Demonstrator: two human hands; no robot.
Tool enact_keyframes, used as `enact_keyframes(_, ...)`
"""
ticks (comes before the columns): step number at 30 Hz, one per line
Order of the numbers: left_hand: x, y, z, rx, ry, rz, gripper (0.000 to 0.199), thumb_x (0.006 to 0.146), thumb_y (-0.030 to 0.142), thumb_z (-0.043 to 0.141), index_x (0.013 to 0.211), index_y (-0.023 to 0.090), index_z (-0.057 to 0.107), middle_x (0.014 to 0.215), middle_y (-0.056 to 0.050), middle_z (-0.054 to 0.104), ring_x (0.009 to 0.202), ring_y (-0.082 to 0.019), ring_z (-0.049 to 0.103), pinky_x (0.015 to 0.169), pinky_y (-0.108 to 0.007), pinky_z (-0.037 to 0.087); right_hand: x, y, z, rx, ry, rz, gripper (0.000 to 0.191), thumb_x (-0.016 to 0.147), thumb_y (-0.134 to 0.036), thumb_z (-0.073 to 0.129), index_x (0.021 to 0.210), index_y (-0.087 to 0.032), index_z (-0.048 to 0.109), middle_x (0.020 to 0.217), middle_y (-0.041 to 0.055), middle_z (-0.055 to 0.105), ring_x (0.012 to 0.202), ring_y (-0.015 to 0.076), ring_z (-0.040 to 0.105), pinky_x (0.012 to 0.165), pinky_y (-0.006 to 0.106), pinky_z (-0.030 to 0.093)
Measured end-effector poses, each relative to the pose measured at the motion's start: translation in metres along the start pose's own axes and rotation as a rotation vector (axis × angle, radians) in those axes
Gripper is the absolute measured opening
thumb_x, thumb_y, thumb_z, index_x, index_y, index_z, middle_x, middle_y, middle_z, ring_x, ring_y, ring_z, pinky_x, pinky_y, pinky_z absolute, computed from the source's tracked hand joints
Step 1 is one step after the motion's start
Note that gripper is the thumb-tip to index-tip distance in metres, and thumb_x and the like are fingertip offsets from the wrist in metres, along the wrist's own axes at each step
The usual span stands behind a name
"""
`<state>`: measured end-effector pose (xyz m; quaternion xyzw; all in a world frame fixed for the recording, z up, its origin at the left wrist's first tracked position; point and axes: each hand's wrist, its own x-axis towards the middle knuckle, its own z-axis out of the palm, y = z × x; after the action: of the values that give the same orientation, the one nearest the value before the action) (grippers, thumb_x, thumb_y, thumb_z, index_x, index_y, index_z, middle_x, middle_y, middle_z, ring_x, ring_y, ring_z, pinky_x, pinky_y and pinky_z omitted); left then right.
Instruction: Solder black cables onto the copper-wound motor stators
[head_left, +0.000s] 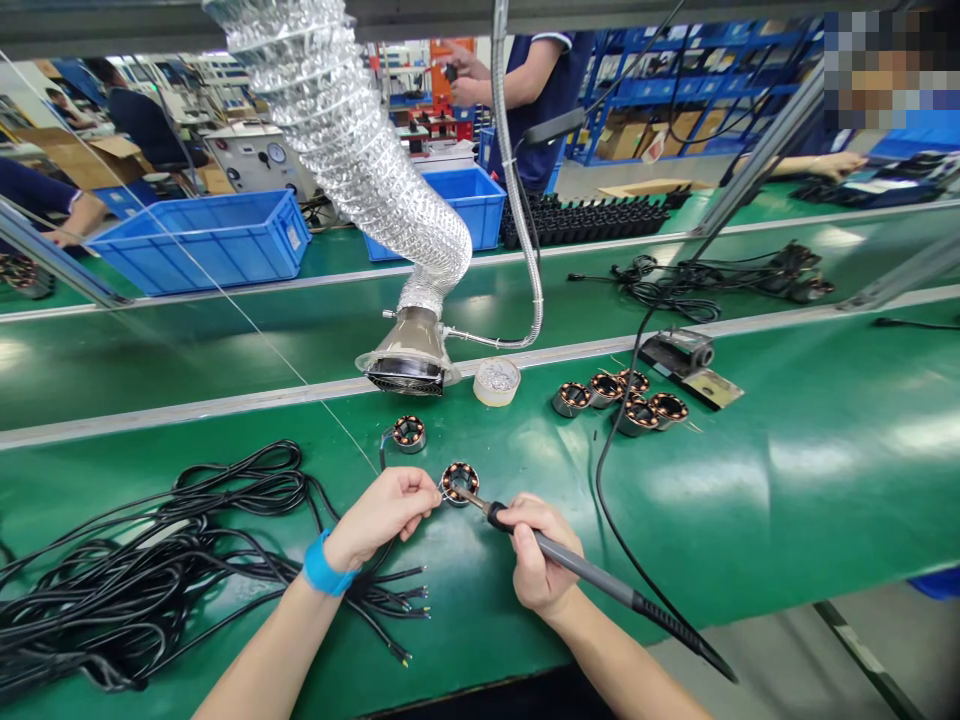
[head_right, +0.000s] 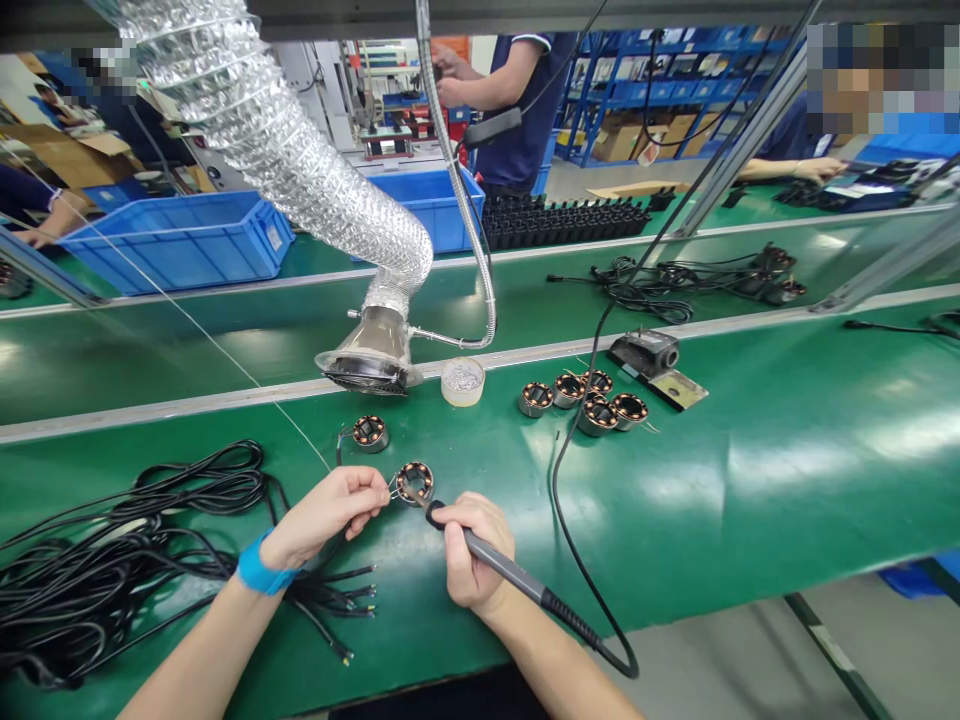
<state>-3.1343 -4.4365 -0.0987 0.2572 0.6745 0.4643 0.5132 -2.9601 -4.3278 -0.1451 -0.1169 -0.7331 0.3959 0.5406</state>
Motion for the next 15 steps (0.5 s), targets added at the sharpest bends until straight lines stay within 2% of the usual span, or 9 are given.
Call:
enact_keyframes(6, 0.000, -0.001, 0.000, 0.001, 0.003, 0.004, 0.019, 0.074, 0.032, 0.062, 0.071, 0.014, 0.057, 0.060, 0.005, 0.050, 0.040, -0.004, 0.038, 0.038, -0.017, 0.029, 0.003, -0.002, 0.001, -0.032, -0.011, 0.000, 0.021, 0.085, -0.012, 0.048, 0.093, -0.020, 0.066, 0.069, 0.0015, 0.064, 0.064, 0.0173, 0.061, 0.062, 0.034, 0.051)
enact_keyframes(9, 0.000, -0.001, -0.001, -0.014, -0.013, 0.022, 0.024, 0.076, 0.037, 0.065, 0.071, 0.015, 0.055, 0.061, 0.005, 0.051, 0.041, -0.005, 0.041, 0.040, -0.018, 0.034, 0.004, -0.002, 0.001, -0.067, -0.033, -0.016, 0.022, 0.086, -0.012, 0.049, 0.096, -0.020, 0.066, 0.071, 0.0017, 0.065, 0.064, 0.0169, 0.061, 0.063, 0.034, 0.050)
enact_keyframes(12, -0.003, 0.001, -0.004, 0.011, -0.076, 0.024, 0.031, 0.078, 0.043, 0.066, 0.075, 0.015, 0.055, 0.064, 0.003, 0.055, 0.045, -0.006, 0.047, 0.044, -0.019, 0.038, 0.003, -0.001, 0.001, -0.081, -0.042, -0.015, 0.022, 0.087, -0.011, 0.049, 0.099, -0.020, 0.065, 0.073, 0.0021, 0.066, 0.064, 0.0168, 0.061, 0.064, 0.035, 0.050)
enact_keyframes(15, -0.006, 0.004, -0.010, 0.065, -0.149, 0.010, 0.033, 0.076, 0.043, 0.071, 0.083, 0.014, 0.056, 0.061, 0.005, 0.053, 0.045, -0.006, 0.046, 0.045, -0.018, 0.035, 0.003, 0.000, 0.000, -0.090, -0.038, -0.005, 0.022, 0.087, -0.011, 0.048, 0.098, -0.020, 0.065, 0.072, 0.0018, 0.066, 0.064, 0.0170, 0.062, 0.063, 0.034, 0.050)
